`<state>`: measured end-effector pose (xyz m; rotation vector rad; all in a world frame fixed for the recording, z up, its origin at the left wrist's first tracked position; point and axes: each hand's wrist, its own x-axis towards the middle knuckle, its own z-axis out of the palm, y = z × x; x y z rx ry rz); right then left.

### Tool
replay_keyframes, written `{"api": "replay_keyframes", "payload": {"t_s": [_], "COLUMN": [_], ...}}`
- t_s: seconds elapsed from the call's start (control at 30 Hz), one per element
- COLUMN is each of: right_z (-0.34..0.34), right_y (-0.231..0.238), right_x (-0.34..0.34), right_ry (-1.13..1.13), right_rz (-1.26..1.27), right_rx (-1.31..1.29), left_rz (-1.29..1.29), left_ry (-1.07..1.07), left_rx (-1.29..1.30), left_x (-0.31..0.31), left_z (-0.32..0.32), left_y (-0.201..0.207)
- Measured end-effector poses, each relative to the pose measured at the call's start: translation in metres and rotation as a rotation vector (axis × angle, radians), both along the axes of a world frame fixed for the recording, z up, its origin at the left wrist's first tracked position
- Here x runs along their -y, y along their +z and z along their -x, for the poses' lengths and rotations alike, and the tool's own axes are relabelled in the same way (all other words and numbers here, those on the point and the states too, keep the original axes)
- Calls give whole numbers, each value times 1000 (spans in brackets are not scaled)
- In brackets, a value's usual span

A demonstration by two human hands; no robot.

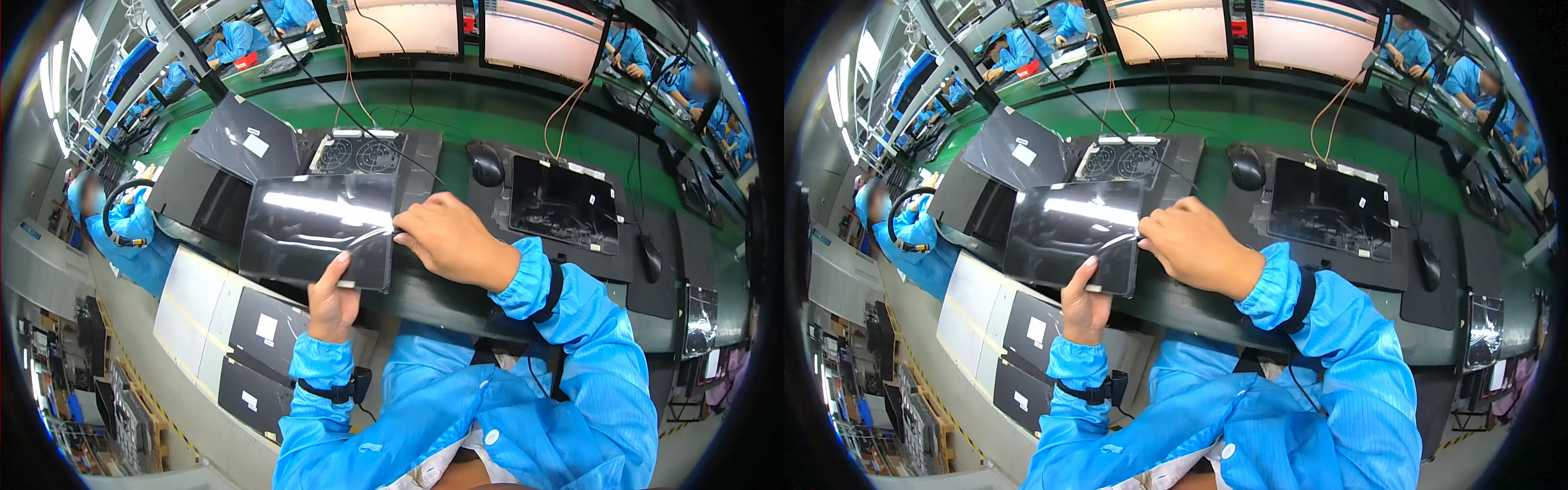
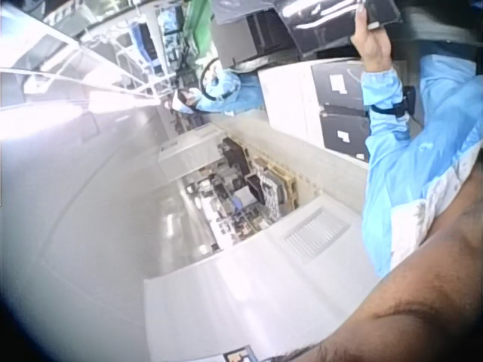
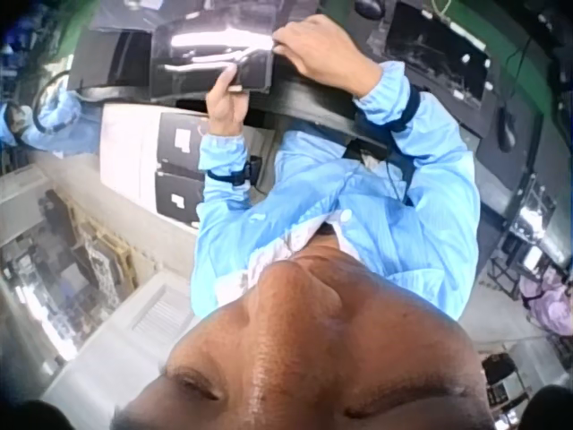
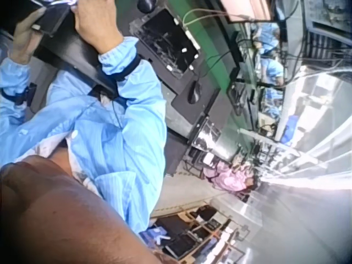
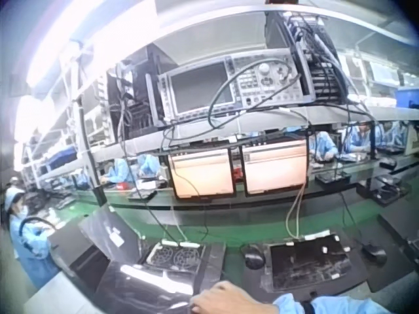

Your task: Assembling and testing tablet-like electronic devices on a production line.

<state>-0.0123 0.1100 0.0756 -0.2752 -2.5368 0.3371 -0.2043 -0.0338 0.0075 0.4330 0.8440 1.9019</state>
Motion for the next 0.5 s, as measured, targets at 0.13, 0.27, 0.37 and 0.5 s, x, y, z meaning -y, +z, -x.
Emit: {"api": "replay_keyframes", "payload": {"t_s": [0.13, 0.27, 0.37, 0.5], "right_z": [10, 14, 26, 35], "right_y": [0, -17, -35, -48], "right_x": [-11, -27, -53, -68], "right_ry": [-168, -143, -173, -166], "right_rz": [-155, -229, -248, -307], "right_rx": [-272, -187, -168, -135], "left_rz": [-62, -12, -4, 31], "left_ry": [-151, -284, -320, -403], "left_rx": [48, 150, 139, 142], "left_x": [-66, -136, -159, -156], "left_z": [-1, 14, 26, 32], "left_y": [10, -3, -8, -3]}}
